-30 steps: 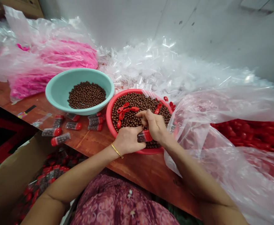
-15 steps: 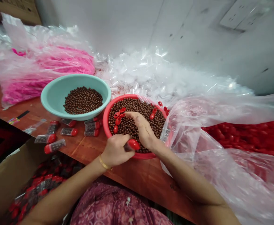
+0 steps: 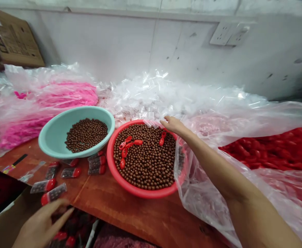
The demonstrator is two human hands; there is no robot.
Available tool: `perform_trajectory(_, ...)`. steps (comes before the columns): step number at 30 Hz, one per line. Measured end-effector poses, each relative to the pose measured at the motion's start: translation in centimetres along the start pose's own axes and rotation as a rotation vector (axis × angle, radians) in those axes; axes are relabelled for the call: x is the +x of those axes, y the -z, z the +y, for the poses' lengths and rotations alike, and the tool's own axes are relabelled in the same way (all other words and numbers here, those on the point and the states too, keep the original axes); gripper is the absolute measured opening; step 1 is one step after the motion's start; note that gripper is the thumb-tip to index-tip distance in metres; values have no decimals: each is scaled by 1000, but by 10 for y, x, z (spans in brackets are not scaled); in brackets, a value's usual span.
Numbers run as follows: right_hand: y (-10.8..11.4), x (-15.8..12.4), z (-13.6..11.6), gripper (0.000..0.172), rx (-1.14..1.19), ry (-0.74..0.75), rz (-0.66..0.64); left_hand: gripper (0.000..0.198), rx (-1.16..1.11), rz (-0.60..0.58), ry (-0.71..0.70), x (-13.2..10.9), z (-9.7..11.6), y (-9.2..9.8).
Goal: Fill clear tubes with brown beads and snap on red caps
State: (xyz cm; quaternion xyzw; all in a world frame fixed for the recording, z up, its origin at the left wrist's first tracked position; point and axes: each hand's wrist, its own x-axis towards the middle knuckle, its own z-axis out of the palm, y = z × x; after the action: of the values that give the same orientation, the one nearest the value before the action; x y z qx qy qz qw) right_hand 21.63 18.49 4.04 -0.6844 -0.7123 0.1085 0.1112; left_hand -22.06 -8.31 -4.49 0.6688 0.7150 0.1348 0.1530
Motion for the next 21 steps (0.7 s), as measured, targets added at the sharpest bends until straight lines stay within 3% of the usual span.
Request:
perform_trajectory(3,-6,15,-10,62,18,38,-41,25,-140,151,-123,62,91,38)
perform_trajectory(4,-8,18,-14,64,27,67,-54,26,-182,142,-207,84,120,44)
perform_trajectory(6,-12,22,-22,60,47,135,-77,29,-243,81,-323,125,169,46)
perform_trajectory(9,-15,18,-36,40,69,234,-101,33,-281,29,-333,174,213,25)
perform_trajectory(12,-19,1,-50,28,103,357,-118,32,-235,-30,-301,200,231,-1)
perform_trajectory(15,-24,-20,-60,27,223,550,-136,25,-218,-94,-318,208,231,-18)
perform_trajectory(18,-32,-32,-63,33,414,686,-169,20,-384,-96,-306,210,228,-28)
perform_trajectory(21,-38,-31,-60,34,572,719,-140,17,-563,-74,-194,215,228,-30)
